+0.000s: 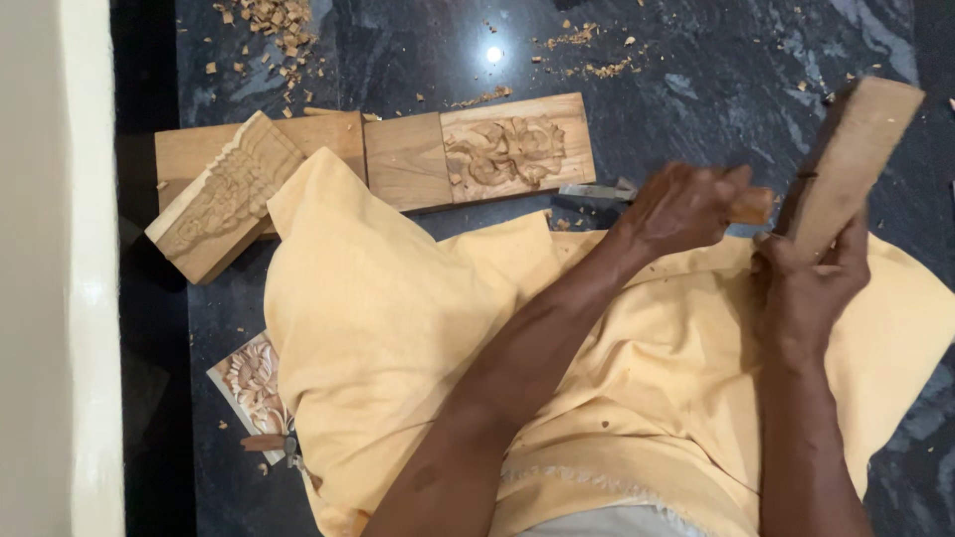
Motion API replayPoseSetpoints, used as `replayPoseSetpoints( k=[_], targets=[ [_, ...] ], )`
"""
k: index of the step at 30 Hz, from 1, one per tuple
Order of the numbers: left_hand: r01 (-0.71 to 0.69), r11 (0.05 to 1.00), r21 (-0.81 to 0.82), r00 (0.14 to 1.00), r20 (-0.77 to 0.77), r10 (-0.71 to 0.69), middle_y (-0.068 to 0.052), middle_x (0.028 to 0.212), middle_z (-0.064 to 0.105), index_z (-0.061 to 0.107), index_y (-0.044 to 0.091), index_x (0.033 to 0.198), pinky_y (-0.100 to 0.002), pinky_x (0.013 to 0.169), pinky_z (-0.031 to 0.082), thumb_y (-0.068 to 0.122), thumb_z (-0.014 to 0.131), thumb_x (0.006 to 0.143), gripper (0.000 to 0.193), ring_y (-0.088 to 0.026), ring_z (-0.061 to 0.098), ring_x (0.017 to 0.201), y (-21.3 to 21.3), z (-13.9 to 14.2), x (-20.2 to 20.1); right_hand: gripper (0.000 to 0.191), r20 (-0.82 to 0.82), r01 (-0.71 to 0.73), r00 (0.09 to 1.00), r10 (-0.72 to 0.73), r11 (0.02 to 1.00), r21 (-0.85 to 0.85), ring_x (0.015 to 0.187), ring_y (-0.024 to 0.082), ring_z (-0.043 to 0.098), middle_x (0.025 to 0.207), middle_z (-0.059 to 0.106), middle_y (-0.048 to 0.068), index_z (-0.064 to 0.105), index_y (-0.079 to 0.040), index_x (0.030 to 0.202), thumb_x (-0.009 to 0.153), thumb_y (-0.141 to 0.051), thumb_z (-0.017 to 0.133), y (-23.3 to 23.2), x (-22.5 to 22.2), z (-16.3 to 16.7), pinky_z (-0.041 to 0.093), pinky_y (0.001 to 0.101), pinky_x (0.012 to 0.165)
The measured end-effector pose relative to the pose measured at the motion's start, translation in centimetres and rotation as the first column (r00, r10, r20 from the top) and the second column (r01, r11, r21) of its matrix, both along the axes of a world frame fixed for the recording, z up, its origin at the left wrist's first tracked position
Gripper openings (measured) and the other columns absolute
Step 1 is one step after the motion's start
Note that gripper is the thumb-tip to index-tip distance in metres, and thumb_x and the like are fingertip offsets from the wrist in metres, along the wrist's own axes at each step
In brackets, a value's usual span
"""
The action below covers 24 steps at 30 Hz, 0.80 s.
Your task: The person carves a decorative pattern into a small rectangular wooden block using a chisel and a wooden mallet. They repeatedly strike the chisel to remove wood shavings and refine the design.
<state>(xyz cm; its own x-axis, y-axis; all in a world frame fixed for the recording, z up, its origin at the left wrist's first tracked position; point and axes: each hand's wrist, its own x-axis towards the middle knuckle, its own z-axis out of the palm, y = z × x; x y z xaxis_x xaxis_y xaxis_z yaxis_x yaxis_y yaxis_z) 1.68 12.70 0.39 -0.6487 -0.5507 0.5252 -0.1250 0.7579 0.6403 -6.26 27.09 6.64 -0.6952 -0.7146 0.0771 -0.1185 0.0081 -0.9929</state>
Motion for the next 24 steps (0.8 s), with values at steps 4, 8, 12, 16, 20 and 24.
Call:
replayPoseSetpoints(
  k=[4, 8, 12, 16, 20, 24],
  targets=[
    [-0.033, 0.999, 0.038, 0.998, 0.061, 0.031, -0.016, 0.077, 0.074, 0.067, 0.006, 0.101, -0.045, 0.06, 0.061, 0.002, 0.064, 0.079, 0.022, -0.031, 0.075, 0.067, -1.5, -1.2, 0.1, 0.063, 0.048, 0.058, 0.997, -0.058, 0.998, 0.0, 0.072, 0.011, 0.061, 0.106, 0.064, 0.004, 0.053, -0.003, 0.152, 0.094, 0.014, 0.067, 0.1, -0.4, 0.1, 0.052, 0.025, 0.064],
    [-0.101, 0.995, 0.007, 0.995, 0.01, 0.101, -0.018, 0.08, 0.075, 0.065, 0.005, 0.091, -0.05, 0.065, 0.06, 0.008, 0.072, 0.067, 0.024, -0.037, 0.074, 0.073, -2.5, -1.8, 0.8, 0.055, 0.038, 0.051, 0.998, -0.051, 0.999, 0.002, 0.072, 0.012, 0.06, 0.1, 0.063, 0.006, 0.053, 0.0, 0.147, 0.096, 0.015, 0.067, 0.0, -0.8, -0.2, 0.052, 0.0262, 0.065],
    [-0.089, 0.996, 0.009, 0.996, 0.004, 0.089, -0.018, 0.081, 0.075, 0.064, 0.006, 0.092, -0.049, 0.064, 0.06, 0.005, 0.072, 0.067, 0.026, -0.037, 0.074, 0.073, -3.2, -2.0, 0.9, 0.061, 0.017, 0.069, 0.997, -0.069, 0.997, 0.036, 0.071, 0.012, 0.061, 0.101, 0.063, 0.005, 0.052, -0.002, 0.149, 0.092, 0.014, 0.066, 0.1, -0.6, -0.2, 0.051, 0.0256, 0.064],
    [-0.054, 0.998, 0.029, 0.996, 0.07, 0.052, -0.018, 0.077, 0.074, 0.065, 0.005, 0.093, -0.048, 0.063, 0.06, 0.004, 0.072, 0.067, 0.027, -0.035, 0.074, 0.07, -3.8, -2.3, 0.8, 0.057, -0.022, 0.049, 0.999, -0.05, 0.998, -0.027, 0.072, 0.013, 0.062, 0.103, 0.063, 0.007, 0.051, 0.001, 0.146, 0.092, 0.016, 0.065, -0.2, 0.6, 0.7, 0.052, 0.0259, 0.065],
    [-0.083, 0.997, 0.012, 0.988, 0.129, 0.08, -0.017, 0.08, 0.075, 0.066, 0.007, 0.094, -0.047, 0.067, 0.061, 0.002, 0.071, 0.074, 0.022, -0.033, 0.075, 0.074, -3.9, -2.5, 0.8, 0.057, -0.001, 0.068, 0.998, -0.068, 0.997, 0.044, 0.078, 0.007, 0.059, 0.107, 0.064, 0.0, 0.056, -0.004, 0.144, 0.089, 0.007, 0.059, -0.6, 3.0, 1.6, 0.048, 0.0224, 0.065],
    [-0.11, 0.993, 0.043, 0.993, 0.049, 0.108, -0.017, 0.077, 0.075, 0.069, 0.008, 0.098, -0.047, 0.063, 0.06, 0.001, 0.071, 0.067, 0.032, -0.034, 0.074, 0.07, -4.1, -2.6, 0.9, 0.066, -0.188, 0.005, 0.982, 0.023, 0.989, 0.148, 0.086, 0.006, 0.059, 0.109, 0.063, 0.0, 0.048, -0.005, 0.144, 0.08, 0.005, 0.064, -1.1, 3.3, 2.0, 0.049, 0.0215, 0.069]
  ],
)
